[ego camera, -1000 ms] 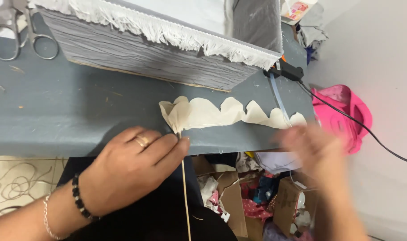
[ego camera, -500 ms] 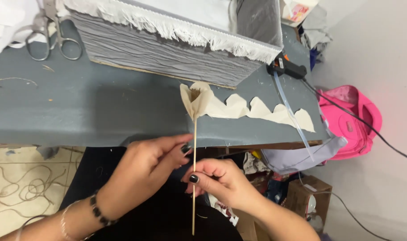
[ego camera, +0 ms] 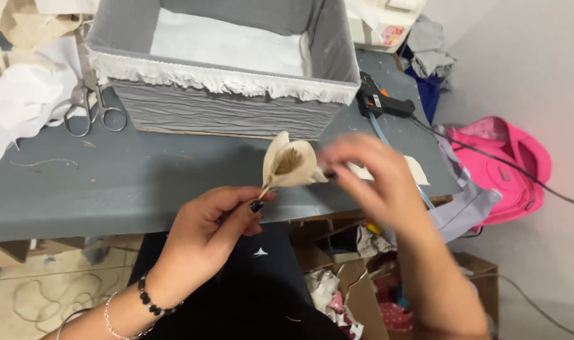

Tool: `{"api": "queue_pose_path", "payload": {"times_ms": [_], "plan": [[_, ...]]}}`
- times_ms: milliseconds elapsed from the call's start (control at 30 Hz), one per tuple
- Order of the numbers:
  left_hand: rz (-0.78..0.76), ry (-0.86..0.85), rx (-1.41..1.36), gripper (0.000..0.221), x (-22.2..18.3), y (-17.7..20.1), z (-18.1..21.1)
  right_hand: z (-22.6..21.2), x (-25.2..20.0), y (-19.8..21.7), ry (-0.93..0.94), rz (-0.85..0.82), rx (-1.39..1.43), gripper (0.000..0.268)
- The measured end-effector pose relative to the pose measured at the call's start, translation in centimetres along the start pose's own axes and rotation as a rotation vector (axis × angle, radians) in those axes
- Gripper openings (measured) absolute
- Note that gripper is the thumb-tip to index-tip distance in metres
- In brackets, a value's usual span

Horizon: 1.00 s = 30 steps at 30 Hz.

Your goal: Making a decorative flower by rolling and gluing a paper strip

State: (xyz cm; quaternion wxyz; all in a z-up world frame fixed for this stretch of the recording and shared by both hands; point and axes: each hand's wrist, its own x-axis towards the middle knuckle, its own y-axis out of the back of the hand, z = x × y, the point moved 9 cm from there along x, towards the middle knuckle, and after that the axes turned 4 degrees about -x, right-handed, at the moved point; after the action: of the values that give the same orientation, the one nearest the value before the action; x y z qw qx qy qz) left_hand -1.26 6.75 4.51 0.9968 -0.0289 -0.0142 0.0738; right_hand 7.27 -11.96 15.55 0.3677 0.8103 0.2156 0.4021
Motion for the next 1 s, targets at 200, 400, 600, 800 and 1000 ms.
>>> {"api": "queue_pose_path", "payload": {"times_ms": [200, 400, 600, 800, 1000], "plan": [[-0.084, -0.125, 0.108, 0.028, -0.8, -0.3, 1.7, 0.3, 3.5, -6.0, 0.123, -0.772, 0.614, 0.056], [-0.052, -0.050, -0.020, 0.030, -0.8, 0.4, 0.2, 3.1, 2.5, -6.7, -0.040, -0.782, 0.646, 0.029], [0.010, 0.027, -0.157, 0.029, -0.5, 0.0, -0.7, 1.1, 2.2, -4.9, -0.056, -0.504, 0.449, 0.020], [0.131, 0.077, -0.200, 0.020, -0.8, 0.8, -1.6, -0.9, 2.2, -3.5, -0.102, -0.365, 0.265, 0.017], [0.101, 0.074, -0.067, 0.018, -0.9, 1.0, -1.5, -1.3, 2.1, -3.5, -0.051, -0.296, 0.206, 0.015]]}}
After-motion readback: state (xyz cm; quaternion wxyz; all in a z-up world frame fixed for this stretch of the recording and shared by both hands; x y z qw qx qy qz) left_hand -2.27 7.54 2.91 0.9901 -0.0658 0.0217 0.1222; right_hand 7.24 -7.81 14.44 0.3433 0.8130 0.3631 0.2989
